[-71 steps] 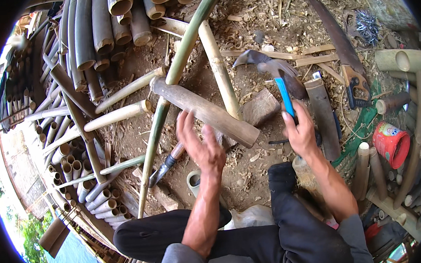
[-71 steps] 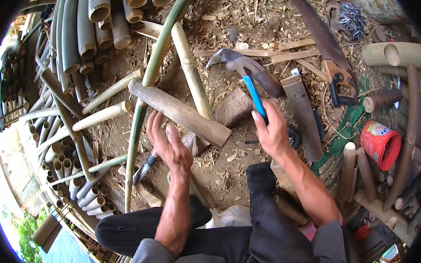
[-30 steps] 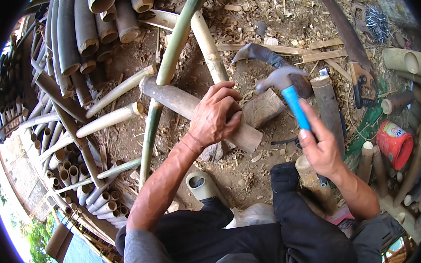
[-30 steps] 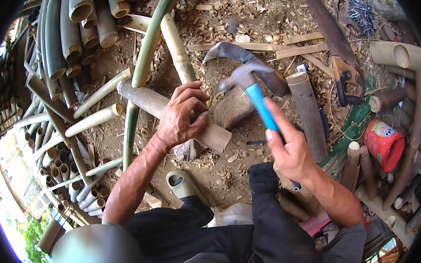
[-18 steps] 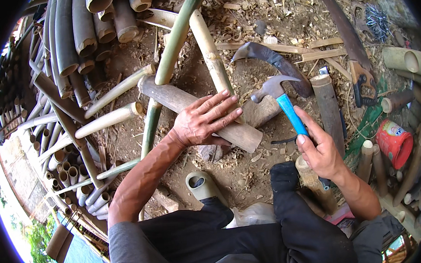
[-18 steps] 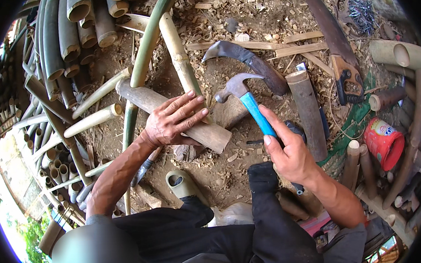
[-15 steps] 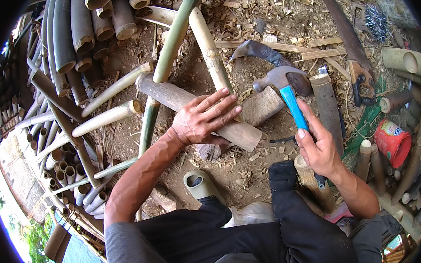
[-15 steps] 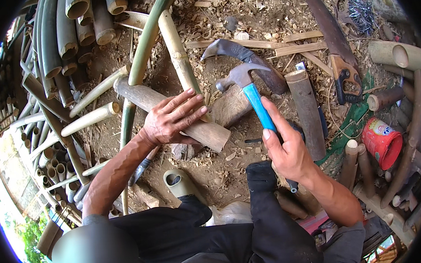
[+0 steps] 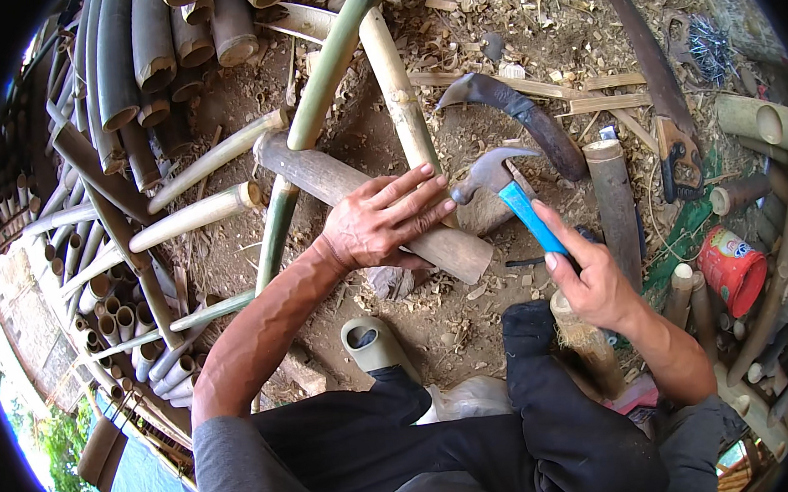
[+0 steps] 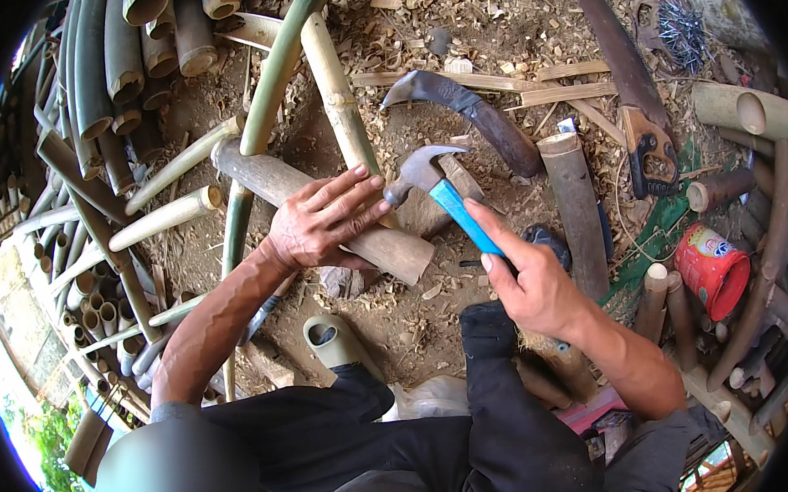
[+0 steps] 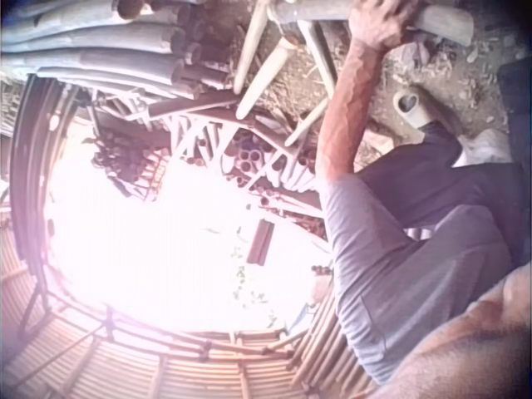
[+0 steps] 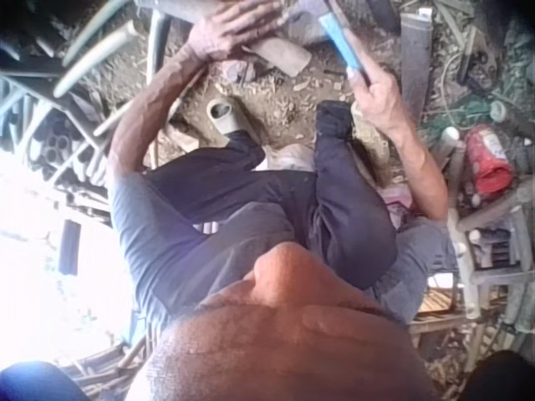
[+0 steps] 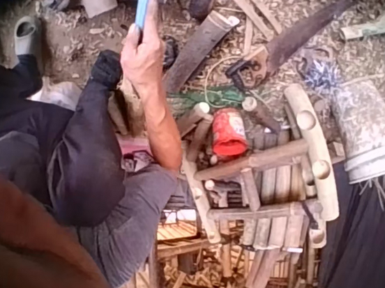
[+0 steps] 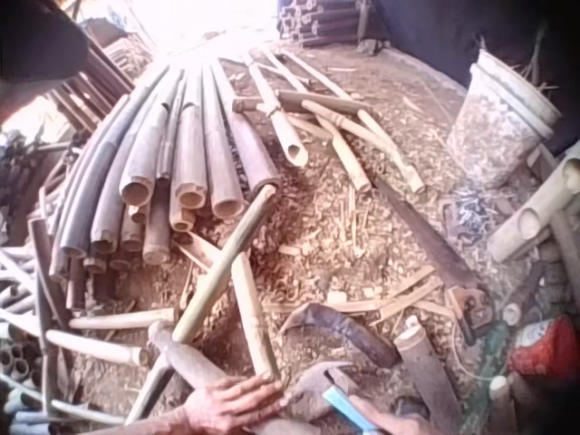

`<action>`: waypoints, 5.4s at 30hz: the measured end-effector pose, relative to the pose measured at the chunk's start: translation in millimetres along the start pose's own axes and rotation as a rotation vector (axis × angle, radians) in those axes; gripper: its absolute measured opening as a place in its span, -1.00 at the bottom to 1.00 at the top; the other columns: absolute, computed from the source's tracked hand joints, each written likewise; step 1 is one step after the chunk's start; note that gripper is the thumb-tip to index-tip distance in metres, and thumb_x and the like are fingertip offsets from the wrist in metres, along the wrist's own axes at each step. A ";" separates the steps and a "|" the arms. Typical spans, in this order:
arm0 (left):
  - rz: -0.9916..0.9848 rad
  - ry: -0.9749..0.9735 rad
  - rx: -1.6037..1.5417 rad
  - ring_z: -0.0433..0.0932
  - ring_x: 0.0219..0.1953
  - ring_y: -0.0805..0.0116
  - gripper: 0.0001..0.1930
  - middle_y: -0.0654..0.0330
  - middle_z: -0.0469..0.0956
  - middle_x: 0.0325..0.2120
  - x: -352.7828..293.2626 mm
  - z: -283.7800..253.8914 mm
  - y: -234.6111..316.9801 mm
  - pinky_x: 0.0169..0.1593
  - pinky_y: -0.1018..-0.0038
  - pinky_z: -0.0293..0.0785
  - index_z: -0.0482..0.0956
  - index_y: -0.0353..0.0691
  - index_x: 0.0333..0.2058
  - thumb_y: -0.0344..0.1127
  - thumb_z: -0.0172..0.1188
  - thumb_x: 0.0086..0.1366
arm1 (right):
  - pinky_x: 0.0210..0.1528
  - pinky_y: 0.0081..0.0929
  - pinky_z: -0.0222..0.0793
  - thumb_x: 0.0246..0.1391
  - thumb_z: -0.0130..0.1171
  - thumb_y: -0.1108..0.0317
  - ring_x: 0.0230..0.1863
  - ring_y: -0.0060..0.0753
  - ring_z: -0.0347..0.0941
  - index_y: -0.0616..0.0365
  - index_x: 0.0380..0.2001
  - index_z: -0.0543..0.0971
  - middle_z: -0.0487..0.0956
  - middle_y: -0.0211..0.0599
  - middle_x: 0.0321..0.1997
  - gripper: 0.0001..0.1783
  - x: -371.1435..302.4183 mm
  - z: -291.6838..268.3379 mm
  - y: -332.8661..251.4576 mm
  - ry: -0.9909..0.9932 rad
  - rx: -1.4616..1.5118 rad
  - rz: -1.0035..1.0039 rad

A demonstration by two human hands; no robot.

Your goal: The person sits on the ground and assembles a bamboo structure. They use a hammer to drive bamboo dowels into pre-cut holes in bamboo poles, securing the joints. The person also uses a hand saw to cut a bamboo pole to length and a knife to smooth the cut end before fitting it into the assembly.

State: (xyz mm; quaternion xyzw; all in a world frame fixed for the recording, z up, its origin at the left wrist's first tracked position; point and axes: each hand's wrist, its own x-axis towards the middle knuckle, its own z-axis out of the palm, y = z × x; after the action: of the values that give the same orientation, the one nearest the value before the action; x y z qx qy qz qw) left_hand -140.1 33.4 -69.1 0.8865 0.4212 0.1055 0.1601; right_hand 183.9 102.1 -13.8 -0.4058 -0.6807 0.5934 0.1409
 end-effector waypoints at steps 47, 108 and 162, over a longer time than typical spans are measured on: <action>-0.078 -0.056 -0.010 0.22 0.39 0.10 0.11 0.03 0.31 0.29 9.9 -2.5 -3.9 0.44 0.13 0.10 0.33 -0.29 0.27 0.08 0.47 -0.33 | -0.23 -0.58 0.38 0.28 -0.02 0.48 -0.32 -0.60 0.43 0.17 0.42 0.17 0.52 -0.16 0.01 -0.35 -7.4 -4.9 -18.3 -0.014 0.067 0.207; -0.515 0.158 0.007 0.29 0.28 0.03 -0.03 0.04 0.39 0.09 -36.5 19.8 27.1 0.43 -0.05 0.01 0.38 -0.23 0.17 -0.01 0.50 -0.29 | 0.28 -0.36 0.25 0.30 -0.06 0.44 0.28 -0.08 0.39 0.37 0.36 0.19 0.38 0.16 0.32 -0.41 -91.7 -14.7 8.8 0.265 -0.304 0.047; -1.373 0.448 -0.854 0.55 -0.22 0.06 -0.33 -0.16 0.55 -0.28 2.3 52.1 161.5 -0.04 0.20 0.48 0.40 -0.57 -0.14 -0.01 0.45 0.13 | 0.25 -0.35 0.26 0.20 0.00 0.51 0.28 -0.11 0.37 0.35 0.39 0.14 0.31 0.11 0.38 -0.31 -256.5 11.9 109.6 0.729 -0.091 0.225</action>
State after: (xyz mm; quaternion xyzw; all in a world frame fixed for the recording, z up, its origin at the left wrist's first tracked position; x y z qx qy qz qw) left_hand -6.7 -70.8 -57.0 0.2545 0.8130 0.3088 0.4231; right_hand 379.9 -94.5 -43.7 -0.6682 -0.5628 0.3911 0.2896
